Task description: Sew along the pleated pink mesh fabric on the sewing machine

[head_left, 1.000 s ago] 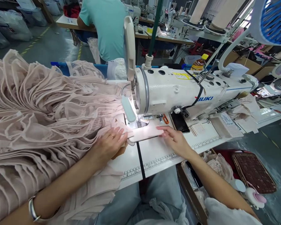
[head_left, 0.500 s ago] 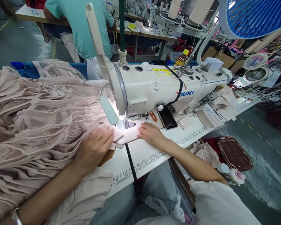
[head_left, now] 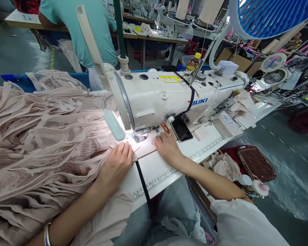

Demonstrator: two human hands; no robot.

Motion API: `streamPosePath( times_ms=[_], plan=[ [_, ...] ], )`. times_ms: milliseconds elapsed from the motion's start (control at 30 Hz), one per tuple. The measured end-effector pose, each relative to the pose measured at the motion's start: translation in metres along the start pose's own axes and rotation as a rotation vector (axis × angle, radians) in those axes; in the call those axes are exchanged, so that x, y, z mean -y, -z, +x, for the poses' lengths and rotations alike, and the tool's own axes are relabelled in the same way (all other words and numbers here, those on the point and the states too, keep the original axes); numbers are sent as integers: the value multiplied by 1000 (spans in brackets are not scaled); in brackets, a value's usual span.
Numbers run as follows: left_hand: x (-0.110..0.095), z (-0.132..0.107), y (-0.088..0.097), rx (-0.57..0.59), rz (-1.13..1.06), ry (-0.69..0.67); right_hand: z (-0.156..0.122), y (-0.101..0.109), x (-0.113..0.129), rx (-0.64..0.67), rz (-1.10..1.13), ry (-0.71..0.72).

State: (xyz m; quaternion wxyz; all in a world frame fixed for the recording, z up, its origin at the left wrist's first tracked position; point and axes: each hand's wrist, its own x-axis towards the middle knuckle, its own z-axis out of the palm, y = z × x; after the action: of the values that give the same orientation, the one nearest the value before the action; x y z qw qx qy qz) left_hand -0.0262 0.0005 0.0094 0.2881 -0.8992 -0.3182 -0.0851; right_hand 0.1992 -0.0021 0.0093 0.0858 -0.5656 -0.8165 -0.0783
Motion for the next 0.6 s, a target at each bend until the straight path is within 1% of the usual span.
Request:
streamPosePath(
  times_ms=[67,133,167,233,333,433,500,600],
  plan=[
    [2,-3,1,6,-18,8,-1,1,-4,-35,-9,-188],
    [1,-5,2,50,-49,20,1,0,-11,-46,16,-324],
    [0,-6,4,79,-68,29,3,-2,-14,-43,36,-359],
    [-2,-7,6,125,-116,46,8,-6,-20,-28,73,-369],
    [-2,-8,7,146,-182,75,15,-10,-24,-36,84,-301],
    [0,-9,4,141,-216,111,17,-9,-18,-61,27,-177],
    [1,-9,0,129,-235,112,16,-7,-10,-39,-18,-55],
    [1,-9,-8,113,-270,56,16,-3,5,56,-33,166]
  ],
)
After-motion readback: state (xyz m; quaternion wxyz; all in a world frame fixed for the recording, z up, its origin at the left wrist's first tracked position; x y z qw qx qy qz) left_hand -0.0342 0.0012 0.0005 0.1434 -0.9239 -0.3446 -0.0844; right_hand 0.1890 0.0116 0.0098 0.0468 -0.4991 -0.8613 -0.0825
